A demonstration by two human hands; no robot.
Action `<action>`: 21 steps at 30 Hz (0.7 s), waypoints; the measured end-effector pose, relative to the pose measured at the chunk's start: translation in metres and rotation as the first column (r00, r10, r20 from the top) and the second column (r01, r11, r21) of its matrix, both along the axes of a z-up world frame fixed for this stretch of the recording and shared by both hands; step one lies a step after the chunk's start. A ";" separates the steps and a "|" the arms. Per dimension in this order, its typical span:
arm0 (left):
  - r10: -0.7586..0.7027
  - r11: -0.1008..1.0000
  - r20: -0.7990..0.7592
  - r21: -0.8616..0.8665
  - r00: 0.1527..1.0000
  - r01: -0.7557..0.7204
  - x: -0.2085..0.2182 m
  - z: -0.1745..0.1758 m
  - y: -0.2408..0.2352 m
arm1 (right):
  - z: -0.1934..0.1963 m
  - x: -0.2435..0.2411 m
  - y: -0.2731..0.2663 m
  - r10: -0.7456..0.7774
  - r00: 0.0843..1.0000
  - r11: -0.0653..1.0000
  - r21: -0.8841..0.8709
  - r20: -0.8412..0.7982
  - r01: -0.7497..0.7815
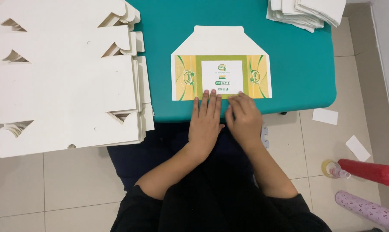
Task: Assembling cardboard snack boxes by folding and tucking flaps from flat templates.
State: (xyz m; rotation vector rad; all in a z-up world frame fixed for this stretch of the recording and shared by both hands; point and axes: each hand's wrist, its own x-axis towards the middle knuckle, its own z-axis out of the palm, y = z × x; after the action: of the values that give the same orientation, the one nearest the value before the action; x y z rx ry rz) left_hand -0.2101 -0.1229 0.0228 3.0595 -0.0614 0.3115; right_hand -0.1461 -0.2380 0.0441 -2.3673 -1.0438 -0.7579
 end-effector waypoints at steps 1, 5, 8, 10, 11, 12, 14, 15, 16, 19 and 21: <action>0.000 1.000 0.000 0.001 1.000 0.000 0.001 -0.005 -0.001 | -0.001 -0.001 0.006 0.000 1.000 1.000 0.001 0.000 0.000; -0.009 1.000 0.035 0.004 0.999 0.009 0.002 -0.009 0.004 | -0.002 -0.001 0.015 0.069 0.997 0.994 0.083 0.017 -0.070; -0.035 0.999 0.047 -0.035 0.998 0.037 0.000 0.005 0.013 | -0.006 0.007 -0.001 0.073 0.997 0.988 0.140 -0.014 -0.070; -0.047 0.996 0.061 -0.074 0.997 0.051 -0.001 0.009 0.022 | -0.009 0.015 -0.019 0.069 0.997 0.984 0.168 -0.020 -0.065; -0.018 0.997 0.069 -0.069 0.997 0.023 0.000 0.007 0.028 | -0.010 0.020 -0.030 0.019 1.000 0.984 0.175 -0.005 -0.018; 0.010 0.998 0.077 -0.064 0.997 -0.005 0.000 0.006 0.034 | -0.011 0.025 -0.041 -0.032 0.999 0.983 0.183 0.009 0.030; 0.043 0.997 0.093 -0.061 0.995 -0.038 -0.012 0.018 0.047 | -0.019 0.032 -0.058 -0.085 0.996 0.974 0.209 0.005 0.082; 0.077 0.996 0.109 -0.058 0.991 -0.071 -0.018 0.024 0.054 | -0.023 0.036 -0.066 -0.137 0.991 0.963 0.235 0.001 0.133; 0.077 0.996 0.108 -0.056 0.991 -0.071 -0.019 0.025 0.054 | -0.025 0.036 -0.063 -0.137 0.991 0.963 0.236 -0.001 0.133; 0.073 0.997 0.102 -0.038 0.992 -0.069 -0.022 0.023 0.052 | -0.026 0.029 -0.048 -0.193 0.980 0.967 0.176 0.043 0.183; 0.086 0.996 0.089 0.026 0.992 -0.088 -0.021 0.021 0.046 | -0.021 0.019 -0.028 -0.192 0.978 0.980 0.075 0.077 0.186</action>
State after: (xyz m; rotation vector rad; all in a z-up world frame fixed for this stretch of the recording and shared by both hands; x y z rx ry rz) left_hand -0.2307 -0.0772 0.0442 3.0821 0.0637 0.4546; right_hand -0.1272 -0.2661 0.0234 -2.4190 -0.8187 -0.9532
